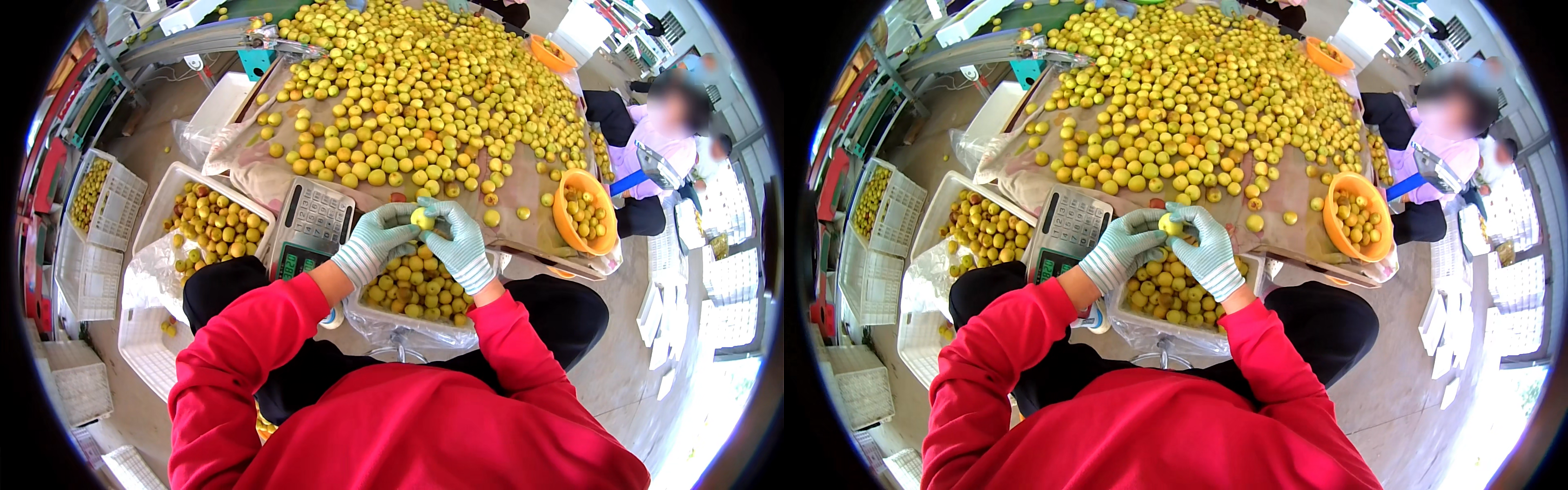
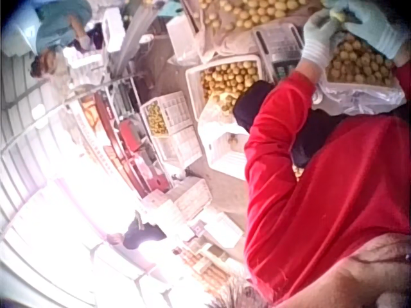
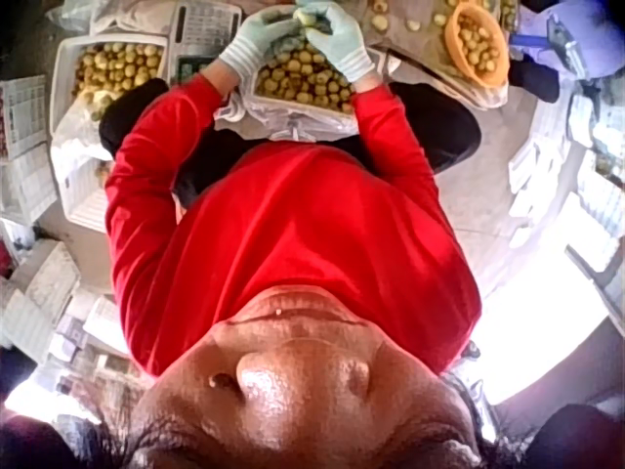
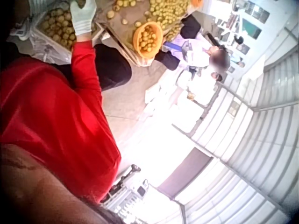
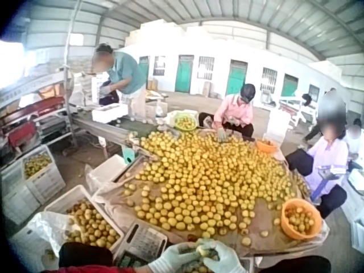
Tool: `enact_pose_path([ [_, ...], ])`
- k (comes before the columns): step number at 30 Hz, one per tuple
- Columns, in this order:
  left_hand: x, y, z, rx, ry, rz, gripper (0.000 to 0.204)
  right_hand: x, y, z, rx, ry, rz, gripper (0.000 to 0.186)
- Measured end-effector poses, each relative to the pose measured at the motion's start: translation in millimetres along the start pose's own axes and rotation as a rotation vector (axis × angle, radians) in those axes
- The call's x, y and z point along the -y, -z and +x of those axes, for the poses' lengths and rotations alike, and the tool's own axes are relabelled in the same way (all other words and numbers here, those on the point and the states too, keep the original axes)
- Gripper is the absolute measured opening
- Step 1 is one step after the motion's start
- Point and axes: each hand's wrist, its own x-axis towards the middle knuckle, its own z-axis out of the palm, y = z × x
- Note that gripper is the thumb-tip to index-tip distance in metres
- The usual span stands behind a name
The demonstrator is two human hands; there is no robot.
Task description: The person sorts yellow-green plums from a large pile on a table into a white crate, using gloved hands to pick and place individual fruits. The person occasionally inspects plums and transfers them between containers while seated at the table.
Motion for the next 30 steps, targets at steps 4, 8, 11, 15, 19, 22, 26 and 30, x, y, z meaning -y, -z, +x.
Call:
enact_pose_path([
  [4,-5,-2,3,-0.064,-0.222,0.328,0.047,-13,-5,2,-0.059,-0.095,0.274,0.034],
  [8,-10,-2,3,-0.067,-0.338,0.51,0.045,-22,-6,5,-0.056,-0.076,0.428,0.034],
  [11,-14,-1,2,-0.058,-0.39,0.558,0.045,-20,-10,7,-0.075,-0.068,0.432,0.035],
  [15,-17,-5,-2,-0.077,-0.414,0.568,0.045,-23,-9,6,-0.072,-0.109,0.376,0.034],
  [19,-21,-9,-8,-0.125,-0.444,0.682,0.045,-19,-10,4,-0.069,-0.181,0.468,0.032],
  [22,-23,-8,-10,-0.136,-0.471,0.754,0.046,-10,-13,3,-0.042,-0.187,0.553,0.03],
  [26,-25,-10,-12,-0.145,-0.472,0.764,0.049,-22,-10,0,-0.004,-0.189,0.523,0.028],
  [30,-32,-18,-16,-0.134,-0.501,0.797,0.047,-23,-8,-2,0.013,-0.208,0.484,0.028],
])
